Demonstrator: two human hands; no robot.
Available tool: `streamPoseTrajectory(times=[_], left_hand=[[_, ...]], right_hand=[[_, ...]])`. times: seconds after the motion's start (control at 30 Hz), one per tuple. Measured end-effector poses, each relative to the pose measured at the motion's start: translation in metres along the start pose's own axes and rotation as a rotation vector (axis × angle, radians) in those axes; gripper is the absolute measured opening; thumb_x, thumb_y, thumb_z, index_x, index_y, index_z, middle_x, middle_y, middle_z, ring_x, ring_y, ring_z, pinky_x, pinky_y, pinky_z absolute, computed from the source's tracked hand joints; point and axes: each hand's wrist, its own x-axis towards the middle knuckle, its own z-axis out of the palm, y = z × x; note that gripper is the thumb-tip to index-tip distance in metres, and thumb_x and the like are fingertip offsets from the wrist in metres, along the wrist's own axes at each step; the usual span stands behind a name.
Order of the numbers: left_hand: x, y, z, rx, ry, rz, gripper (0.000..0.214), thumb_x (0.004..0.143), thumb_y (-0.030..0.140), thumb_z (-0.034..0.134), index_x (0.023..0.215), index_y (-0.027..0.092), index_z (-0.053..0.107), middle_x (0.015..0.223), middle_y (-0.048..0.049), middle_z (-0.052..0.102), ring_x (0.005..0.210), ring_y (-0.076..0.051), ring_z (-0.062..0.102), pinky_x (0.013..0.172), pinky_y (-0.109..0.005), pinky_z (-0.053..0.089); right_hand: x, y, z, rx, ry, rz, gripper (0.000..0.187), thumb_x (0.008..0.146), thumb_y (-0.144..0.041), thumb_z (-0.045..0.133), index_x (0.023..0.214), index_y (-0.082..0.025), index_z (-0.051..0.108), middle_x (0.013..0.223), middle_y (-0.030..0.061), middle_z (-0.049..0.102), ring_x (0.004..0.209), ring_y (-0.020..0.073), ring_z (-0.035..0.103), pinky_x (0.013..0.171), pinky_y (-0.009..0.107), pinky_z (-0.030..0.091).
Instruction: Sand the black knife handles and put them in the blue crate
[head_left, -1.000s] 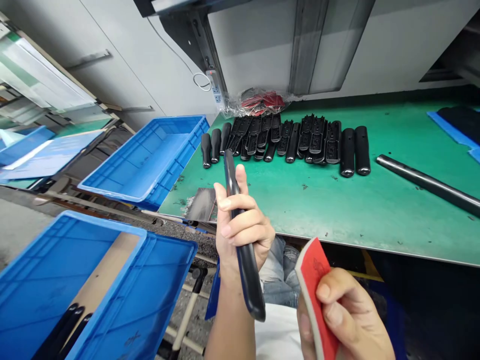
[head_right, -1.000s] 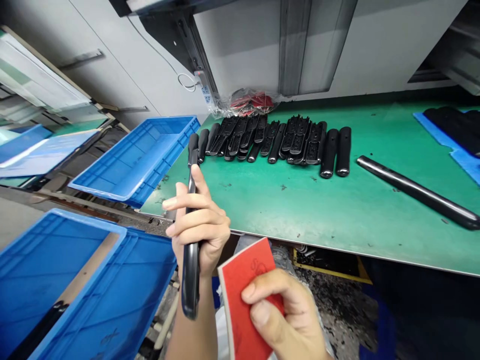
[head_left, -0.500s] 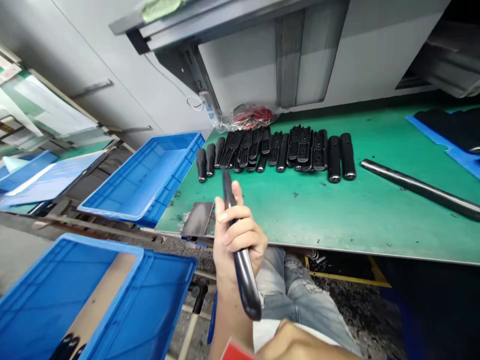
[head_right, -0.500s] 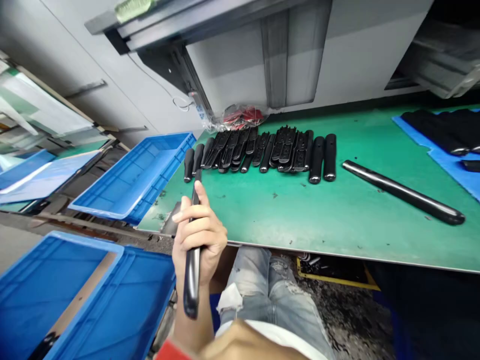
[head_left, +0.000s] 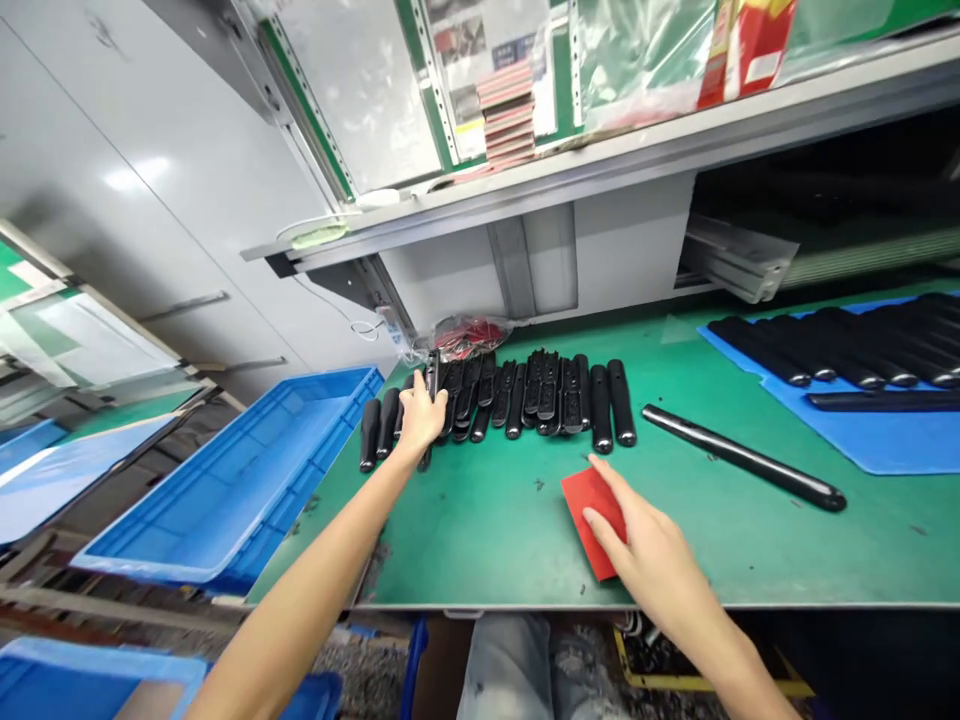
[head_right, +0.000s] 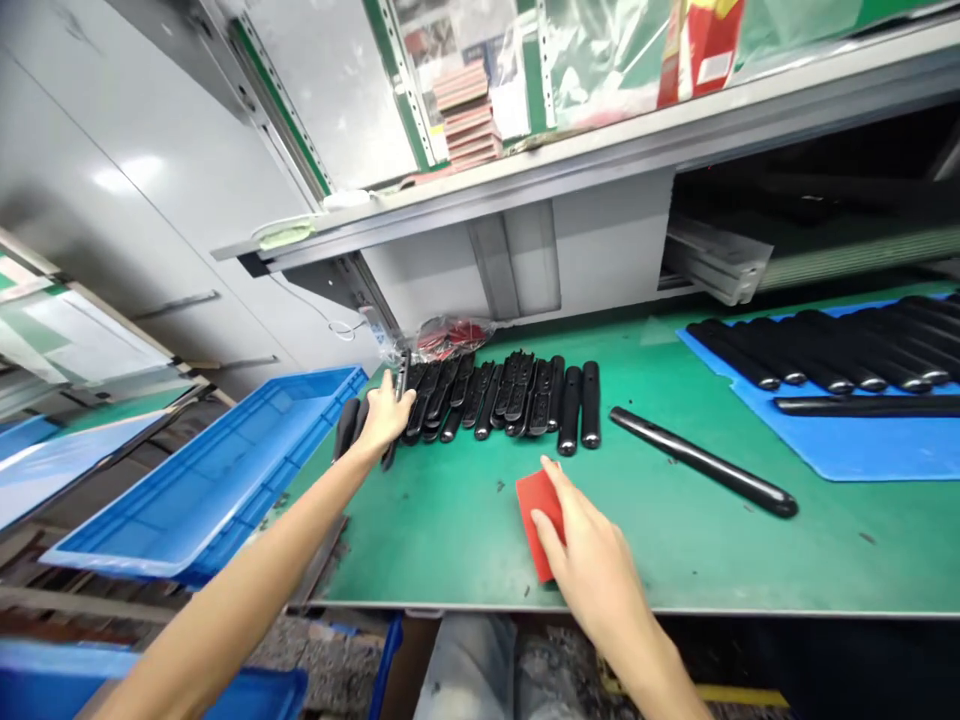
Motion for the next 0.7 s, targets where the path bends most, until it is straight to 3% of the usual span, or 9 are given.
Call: streamPoseTrajectory(times=[0.07,0.13,0.27,0.37,0.43,0.5,0.6,0.7], left_hand=[[0.024,0.011,0.020,0.144,0.015,0.020,0.050,0.092,0.033,0.067,0.138,0.020,0.053,0.140,-0.0119,0.051,0.121,-0.030,0.055,0.102,-0.053,0.047],[0.039,0.021,0.036,0.253,0.021,0.002,0.046,0.093,0.034,0.067,0.135,0.019,0.056,0.145,-0.0119,0.049,0.129,-0.032,0.050,0.108,-0.057,0.042],[0.048,0.036,0.055,0.382,0.049,-0.043,0.041,0.093,0.034,0.067,0.130,0.018,0.060,0.143,-0.0121,0.051,0.132,-0.033,0.048,0.110,-0.060,0.040],[0.039,0.052,0.064,0.374,0.048,0.078,0.041,0.093,0.033,0.067,0.131,0.018,0.059,0.148,-0.0124,0.047,0.136,-0.035,0.043,0.112,-0.062,0.035],[0.024,0.070,0.077,0.321,-0.013,0.255,0.040,0.093,0.032,0.066,0.129,0.017,0.059,0.149,-0.0127,0.045,0.138,-0.035,0.040,0.112,-0.062,0.034],[0.001,0.092,0.101,0.245,-0.146,0.460,0.033,0.093,0.030,0.064,0.123,0.017,0.062,0.145,-0.0132,0.049,0.135,-0.032,0.043,0.111,-0.057,0.038],[-0.050,0.126,0.152,0.143,-0.459,0.736,0.030,0.090,0.019,0.061,0.119,0.020,0.069,0.128,-0.0102,0.064,0.124,-0.027,0.054,0.107,-0.041,0.044],[-0.108,0.152,0.200,0.150,-0.748,0.898,0.053,0.079,0.008,0.067,0.128,0.029,0.067,0.132,-0.0040,0.066,0.126,-0.024,0.055,0.111,-0.035,0.040]], right_hand=[[0.004,0.005,0.001,-0.115,0.009,0.010,0.050,0.107,-0.033,0.032,0.157,-0.027,0.032,0.127,0.0087,0.059,0.098,0.0293,0.067,0.081,0.045,0.058],[0.004,0.009,-0.001,-0.211,0.017,0.035,0.046,0.106,-0.028,0.037,0.151,-0.025,0.045,0.120,0.0118,0.057,0.081,0.0284,0.066,0.070,0.045,0.058],[-0.001,0.011,-0.006,-0.347,0.067,0.056,0.039,0.102,-0.023,0.053,0.141,-0.019,0.060,0.138,0.0206,0.048,0.105,0.0363,0.059,0.086,0.054,0.052],[-0.003,0.007,-0.008,-0.386,0.074,0.028,0.055,0.095,-0.039,0.070,0.144,-0.017,0.058,0.143,0.0220,0.047,0.110,0.0405,0.053,0.088,0.059,0.049],[-0.004,0.004,-0.009,-0.397,0.061,0.026,0.064,0.091,-0.041,0.075,0.145,-0.014,0.056,0.139,0.0212,0.052,0.109,0.0398,0.052,0.089,0.059,0.049],[-0.005,0.005,-0.010,-0.396,0.056,0.046,0.059,0.090,-0.032,0.072,0.144,-0.013,0.057,0.133,0.0188,0.057,0.106,0.0380,0.054,0.089,0.058,0.050],[-0.021,0.014,-0.009,-0.314,0.127,-0.015,0.052,0.090,-0.026,0.064,0.141,-0.017,0.060,0.134,0.0139,0.058,0.103,0.0368,0.057,0.086,0.058,0.054],[-0.058,0.028,-0.014,-0.078,0.228,-0.149,0.061,0.088,-0.028,0.062,0.148,-0.026,0.051,0.144,0.0081,0.053,0.112,0.0379,0.059,0.088,0.057,0.057]])
